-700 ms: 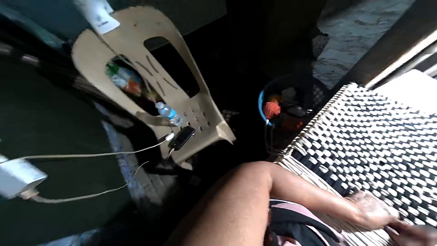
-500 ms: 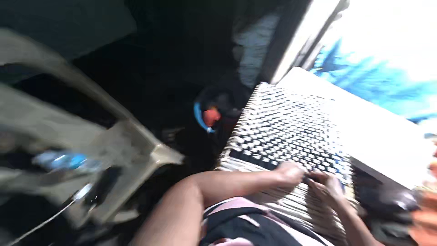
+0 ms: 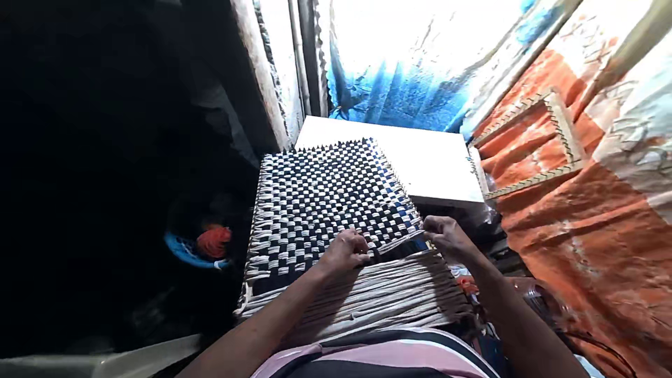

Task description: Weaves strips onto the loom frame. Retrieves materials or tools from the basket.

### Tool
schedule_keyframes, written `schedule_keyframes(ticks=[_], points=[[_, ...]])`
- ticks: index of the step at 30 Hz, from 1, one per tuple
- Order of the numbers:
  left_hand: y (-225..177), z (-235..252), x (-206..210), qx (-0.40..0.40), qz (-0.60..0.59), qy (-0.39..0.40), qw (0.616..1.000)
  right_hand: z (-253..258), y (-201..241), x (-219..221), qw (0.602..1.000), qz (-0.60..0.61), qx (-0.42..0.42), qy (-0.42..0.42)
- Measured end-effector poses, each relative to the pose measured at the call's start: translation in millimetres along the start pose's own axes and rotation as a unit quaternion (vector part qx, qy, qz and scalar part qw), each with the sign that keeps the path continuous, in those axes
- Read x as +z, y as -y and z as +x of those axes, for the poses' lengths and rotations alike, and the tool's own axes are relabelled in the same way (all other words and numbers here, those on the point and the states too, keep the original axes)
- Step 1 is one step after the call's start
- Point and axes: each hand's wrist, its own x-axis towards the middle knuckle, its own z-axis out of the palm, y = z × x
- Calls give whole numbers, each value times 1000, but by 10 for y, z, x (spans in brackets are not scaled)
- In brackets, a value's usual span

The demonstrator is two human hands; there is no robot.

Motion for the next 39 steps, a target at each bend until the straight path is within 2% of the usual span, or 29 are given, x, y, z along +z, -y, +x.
schedule_keyframes(ticks=[2, 6, 8, 11, 15, 20, 26, 29, 32, 39], points=[[28, -1, 159, 21, 43, -38, 998, -28, -31, -31, 999, -21, -18, 27], [-30, 24, 301, 20, 135, -57, 989, -142, 107, -44, 985, -82, -142, 55], [-141, 55, 246, 24, 101, -63, 993, -210, 264, -89, 978, -96, -178, 48], [-301, 67, 196, 73, -8, -68, 995, -265, 383, -126, 964, -115, -234, 47], [-440, 42, 277, 103, 19, -105, 989, -274, 458, -91, 956, -101, -270, 51], [-490, 56, 303, 122, -34, -134, 983, -292, 521, -59, 969, -15, -243, 50], [-470, 69, 189, 50, -222, -38, 973, -237, 512, -52, 982, 63, -174, 44], [-486, 62, 104, 15, -280, 8, 960, -138, 426, -52, 982, 141, -116, 46], [-456, 70, 102, -2, -275, 27, 961, -81, 362, -57, 969, 228, -68, 59], [-417, 116, 313, 43, -164, -63, 983, -136, 397, -46, 962, 256, -64, 72]])
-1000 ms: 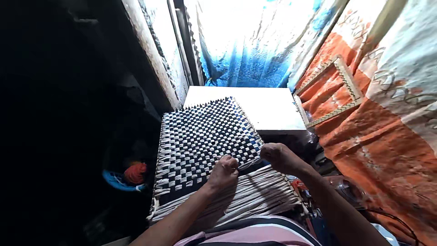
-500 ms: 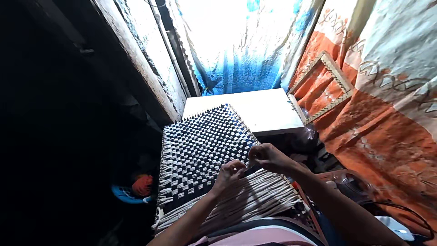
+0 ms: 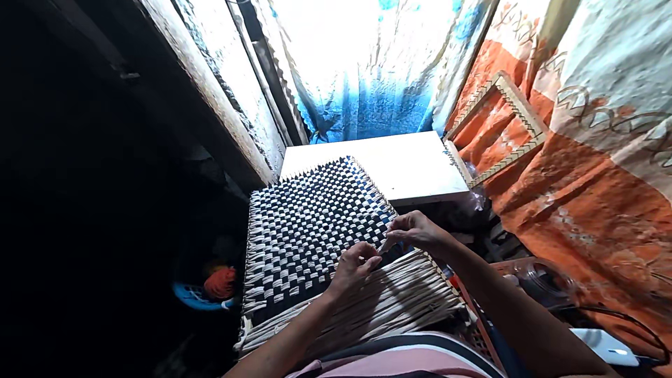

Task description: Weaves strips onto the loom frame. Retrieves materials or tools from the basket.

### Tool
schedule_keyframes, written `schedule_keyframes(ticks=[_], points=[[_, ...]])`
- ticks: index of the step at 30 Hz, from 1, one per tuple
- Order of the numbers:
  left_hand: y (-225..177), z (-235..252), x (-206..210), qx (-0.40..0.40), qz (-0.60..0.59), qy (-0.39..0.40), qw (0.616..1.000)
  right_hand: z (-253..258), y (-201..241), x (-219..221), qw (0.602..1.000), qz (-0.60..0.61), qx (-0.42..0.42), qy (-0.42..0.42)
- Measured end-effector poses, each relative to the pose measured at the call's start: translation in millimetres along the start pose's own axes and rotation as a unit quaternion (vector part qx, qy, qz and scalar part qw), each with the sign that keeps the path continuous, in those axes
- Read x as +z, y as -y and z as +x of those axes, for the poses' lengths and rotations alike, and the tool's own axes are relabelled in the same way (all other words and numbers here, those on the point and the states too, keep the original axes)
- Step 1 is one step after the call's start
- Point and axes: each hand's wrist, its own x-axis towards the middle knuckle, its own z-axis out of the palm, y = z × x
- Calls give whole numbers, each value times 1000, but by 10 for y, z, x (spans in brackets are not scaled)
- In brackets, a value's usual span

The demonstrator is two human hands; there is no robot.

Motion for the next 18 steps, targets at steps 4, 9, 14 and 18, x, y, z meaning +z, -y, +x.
schedule_keyframes(ticks=[4, 9, 14, 18], points=[[22, 11, 49, 43, 15, -39, 998, -45, -27, 34, 999, 25, -24, 19], [-25, 14, -89, -23, -85, 7, 996, -76, -69, -8, 997, -12, -55, 51], [-29, 28, -201, -31, -154, 80, 984, -54, -135, -107, 975, -207, -49, 67], [-12, 28, -206, -36, -160, 106, 981, -19, -240, -162, 972, -213, -32, 99]])
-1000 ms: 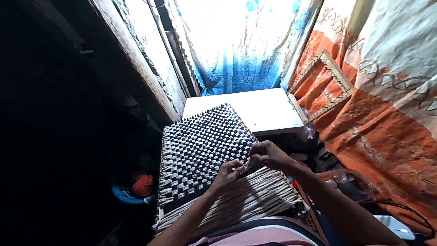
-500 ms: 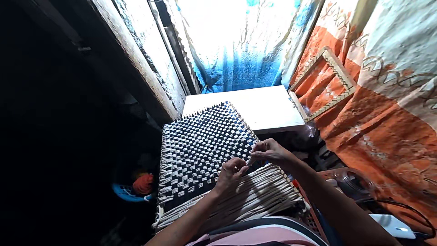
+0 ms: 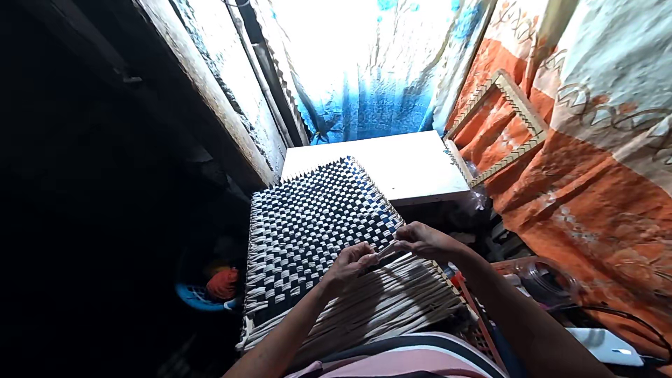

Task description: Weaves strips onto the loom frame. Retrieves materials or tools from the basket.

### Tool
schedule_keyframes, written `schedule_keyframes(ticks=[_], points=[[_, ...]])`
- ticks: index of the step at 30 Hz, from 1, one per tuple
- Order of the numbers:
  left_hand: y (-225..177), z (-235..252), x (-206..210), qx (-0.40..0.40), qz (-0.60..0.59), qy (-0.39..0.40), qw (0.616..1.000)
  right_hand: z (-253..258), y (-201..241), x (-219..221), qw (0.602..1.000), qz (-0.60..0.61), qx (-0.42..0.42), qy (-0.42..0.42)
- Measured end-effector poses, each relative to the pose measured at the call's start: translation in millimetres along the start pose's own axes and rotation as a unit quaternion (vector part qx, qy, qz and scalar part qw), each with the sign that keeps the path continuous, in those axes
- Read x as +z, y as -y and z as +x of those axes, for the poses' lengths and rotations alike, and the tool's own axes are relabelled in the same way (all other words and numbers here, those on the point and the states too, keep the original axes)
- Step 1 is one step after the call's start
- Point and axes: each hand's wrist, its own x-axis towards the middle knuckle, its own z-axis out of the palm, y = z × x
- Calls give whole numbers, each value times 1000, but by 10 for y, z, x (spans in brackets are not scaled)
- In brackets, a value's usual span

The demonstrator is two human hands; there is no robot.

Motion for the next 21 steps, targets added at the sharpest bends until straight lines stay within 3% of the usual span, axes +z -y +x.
schedule_keyframes(ticks=[2, 5, 8, 15, 21], points=[[1, 6, -5, -9, -14, -3, 1000, 20, -115, 10, 993, 117, -24, -6], [-29, 5, -13, -25, -41, -15, 999, 51, -222, 38, 948, 310, -75, 3], [-73, -2, -35, -37, -39, -12, 998, 94, -242, 109, 917, 385, -98, 15], [-39, -16, -96, -13, -25, -3, 1000, 147, -314, 102, 919, 379, -110, 16], [-257, -31, -48, 37, 44, 22, 998, 140, -11, 159, 955, 277, -111, 3]])
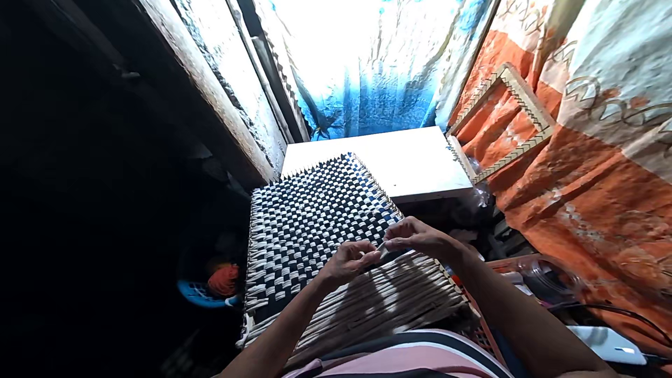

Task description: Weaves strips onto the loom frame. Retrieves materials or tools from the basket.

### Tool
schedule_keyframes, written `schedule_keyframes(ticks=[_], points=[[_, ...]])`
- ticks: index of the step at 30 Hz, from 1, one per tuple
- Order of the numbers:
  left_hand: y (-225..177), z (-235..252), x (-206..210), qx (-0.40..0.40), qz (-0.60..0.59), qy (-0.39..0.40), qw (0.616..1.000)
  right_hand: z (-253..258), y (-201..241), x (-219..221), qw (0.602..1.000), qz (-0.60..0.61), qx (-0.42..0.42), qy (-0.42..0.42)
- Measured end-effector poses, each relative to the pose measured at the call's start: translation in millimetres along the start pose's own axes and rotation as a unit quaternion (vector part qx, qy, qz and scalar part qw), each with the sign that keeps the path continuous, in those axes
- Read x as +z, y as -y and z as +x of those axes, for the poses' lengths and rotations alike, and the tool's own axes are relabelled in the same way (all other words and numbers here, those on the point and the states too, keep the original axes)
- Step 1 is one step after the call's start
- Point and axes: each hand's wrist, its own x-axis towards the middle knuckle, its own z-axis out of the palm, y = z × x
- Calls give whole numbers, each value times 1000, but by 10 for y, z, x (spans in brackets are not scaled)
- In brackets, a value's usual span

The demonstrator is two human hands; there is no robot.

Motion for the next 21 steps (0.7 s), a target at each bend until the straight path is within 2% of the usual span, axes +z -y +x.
schedule_keyframes(ticks=[3, 6, 8, 10, 12, 15, 19, 21], points=[[-251, -7, -17, 24, 20, -26, 999, 103, 145, 113, 994, -68, -85, 7], [-400, -53, -88, -30, 36, -79, 996, 206, 241, 199, 986, -111, -119, -19], [-421, -89, -175, -94, 36, -77, 992, 243, 258, 221, 982, -167, -72, -48], [-393, -135, -281, -149, 44, -41, 987, 259, 191, 196, 969, -240, -5, -52], [-341, -181, -351, -188, 58, -23, 980, 243, 84, 182, 963, -265, 52, -26], [-280, -255, -489, -232, 140, 12, 963, 201, -76, 194, 954, -288, 83, 14], [-235, -331, -698, -234, 251, 149, 927, 194, -211, 267, 919, -363, 145, 45], [-240, -362, -773, -188, 237, 178, 936, 197, -209, 337, 892, -415, 179, 35]])
